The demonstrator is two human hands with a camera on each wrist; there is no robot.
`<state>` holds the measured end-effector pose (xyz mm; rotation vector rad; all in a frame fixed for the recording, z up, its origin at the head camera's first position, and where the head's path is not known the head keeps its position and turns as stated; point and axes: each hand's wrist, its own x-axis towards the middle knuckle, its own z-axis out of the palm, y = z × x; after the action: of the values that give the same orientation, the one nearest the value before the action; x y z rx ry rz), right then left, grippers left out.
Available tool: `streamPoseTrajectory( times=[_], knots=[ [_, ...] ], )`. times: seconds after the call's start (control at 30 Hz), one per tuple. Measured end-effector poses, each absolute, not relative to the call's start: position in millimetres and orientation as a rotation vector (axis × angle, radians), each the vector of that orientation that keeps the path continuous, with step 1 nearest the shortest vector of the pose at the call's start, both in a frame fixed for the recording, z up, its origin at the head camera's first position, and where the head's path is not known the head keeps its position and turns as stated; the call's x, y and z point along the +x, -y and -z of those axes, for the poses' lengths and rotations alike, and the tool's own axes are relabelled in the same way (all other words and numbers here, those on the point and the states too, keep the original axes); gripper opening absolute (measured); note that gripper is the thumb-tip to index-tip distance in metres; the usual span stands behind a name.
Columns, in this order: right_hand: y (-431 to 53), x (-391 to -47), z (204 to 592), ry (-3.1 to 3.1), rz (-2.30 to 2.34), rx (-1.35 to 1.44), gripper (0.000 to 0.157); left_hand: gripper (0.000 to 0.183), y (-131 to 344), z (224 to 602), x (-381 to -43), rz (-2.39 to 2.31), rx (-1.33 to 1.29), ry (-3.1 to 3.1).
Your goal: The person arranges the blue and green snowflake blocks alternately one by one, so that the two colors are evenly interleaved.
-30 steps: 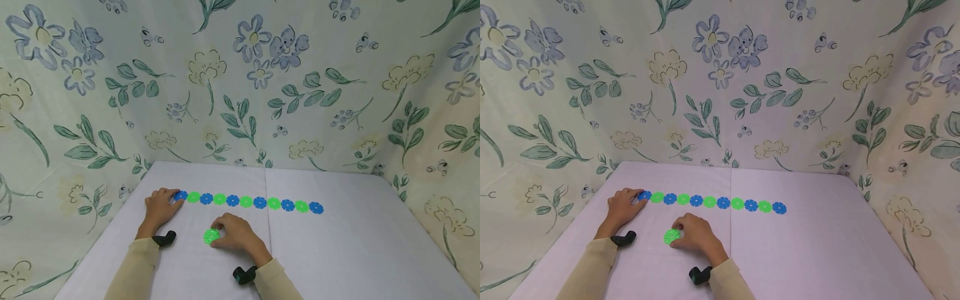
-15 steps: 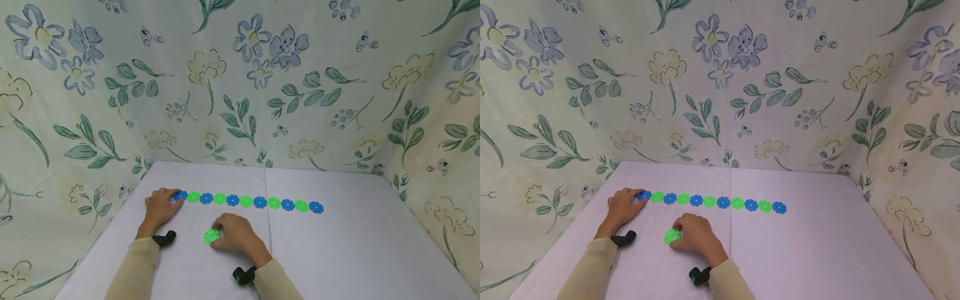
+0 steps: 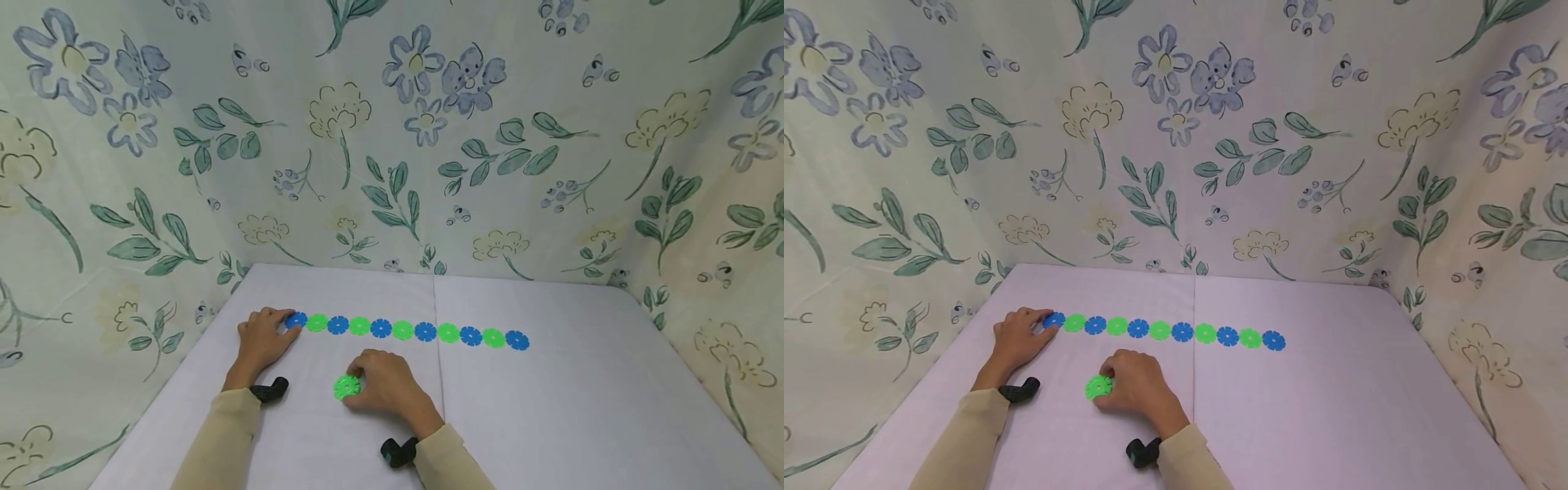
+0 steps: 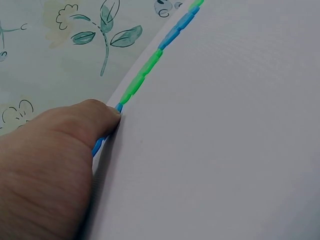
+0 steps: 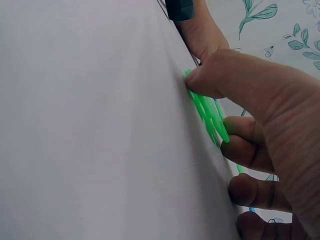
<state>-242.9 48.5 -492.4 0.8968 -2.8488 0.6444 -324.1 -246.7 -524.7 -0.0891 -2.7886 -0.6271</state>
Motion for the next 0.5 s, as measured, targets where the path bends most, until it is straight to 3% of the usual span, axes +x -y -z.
streamPoseTrajectory(
  times=[0.5],
  knots=[
    [-48.7, -244.9, 494.9, 2.814, -0.68, 0.87, 0.039, 0.049, 246.2, 524.1, -323.6, 0.627, -0.084, 2.79]
  ],
)
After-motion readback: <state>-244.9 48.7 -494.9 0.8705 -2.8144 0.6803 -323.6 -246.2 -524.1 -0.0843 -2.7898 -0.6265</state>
